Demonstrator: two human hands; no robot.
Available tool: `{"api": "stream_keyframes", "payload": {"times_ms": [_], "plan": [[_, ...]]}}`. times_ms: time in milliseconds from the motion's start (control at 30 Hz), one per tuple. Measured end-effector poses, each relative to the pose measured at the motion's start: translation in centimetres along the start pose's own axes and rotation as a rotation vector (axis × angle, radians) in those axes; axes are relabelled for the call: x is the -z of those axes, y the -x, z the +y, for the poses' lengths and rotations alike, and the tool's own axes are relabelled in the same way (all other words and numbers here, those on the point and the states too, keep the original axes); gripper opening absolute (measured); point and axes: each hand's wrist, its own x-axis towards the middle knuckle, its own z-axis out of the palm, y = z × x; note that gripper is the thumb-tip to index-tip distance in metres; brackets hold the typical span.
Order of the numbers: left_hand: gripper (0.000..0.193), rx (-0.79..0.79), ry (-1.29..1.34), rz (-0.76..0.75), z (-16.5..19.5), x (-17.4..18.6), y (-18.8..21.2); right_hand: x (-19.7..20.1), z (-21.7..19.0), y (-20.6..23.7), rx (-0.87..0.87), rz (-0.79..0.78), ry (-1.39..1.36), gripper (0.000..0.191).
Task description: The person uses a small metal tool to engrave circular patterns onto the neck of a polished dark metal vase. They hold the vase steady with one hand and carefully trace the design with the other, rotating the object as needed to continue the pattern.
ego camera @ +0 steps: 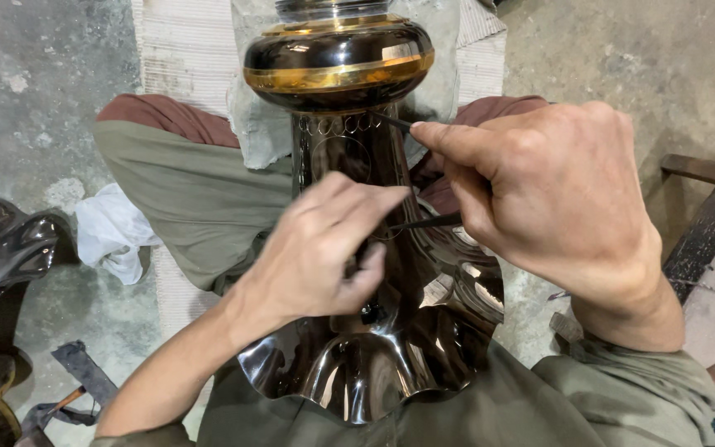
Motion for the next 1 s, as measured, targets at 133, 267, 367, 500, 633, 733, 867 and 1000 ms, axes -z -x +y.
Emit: {"api": "stream_keyframes", "payload": {"times_ms": [133,267,367,500,633,733,867,1000], "plan": [[0.046,0.019,0.091,-0.071,0.5,-0.5,-0.3,-0.1,-0.1,-0.1,0.010,0.002,0.018,0.023],[0.045,0.035,0.129,-0.052,0.4,-0.7,-0.2,-0.2,-0.3,0.2,-0.036,-0.034,0.116,0.020],[0.037,0.050,0.125,-0.012,0.3,-1.2,-0.2,-0.4,-0.3,0.3,0.007,0.036,0.104,0.020],[0.025,0.047,0.077,0.041,0.2,-2.0,-0.2,-0.9,-0.4,0.2,-0.037,-0.047,0.181,0.016],[0.023,0.051,0.086,0.062,-0.1,-2.4,-0.1,-0.8,-0.4,0.4,-0.034,-0.010,0.164,0.019],[0.022,0.054,0.104,0.084,-0.1,-2.4,0.0,-0.7,-0.5,0.5,-0.019,0.026,0.189,0.022],[0.022,0.052,0.121,0.096,-0.1,-2.4,0.0,-0.5,-0.7,0.2,-0.043,0.003,0.223,0.022],[0.020,0.046,0.149,0.097,0.0,-2.3,0.1,-0.4,-1.1,0.2,-0.033,0.038,0.290,0.020]]}}
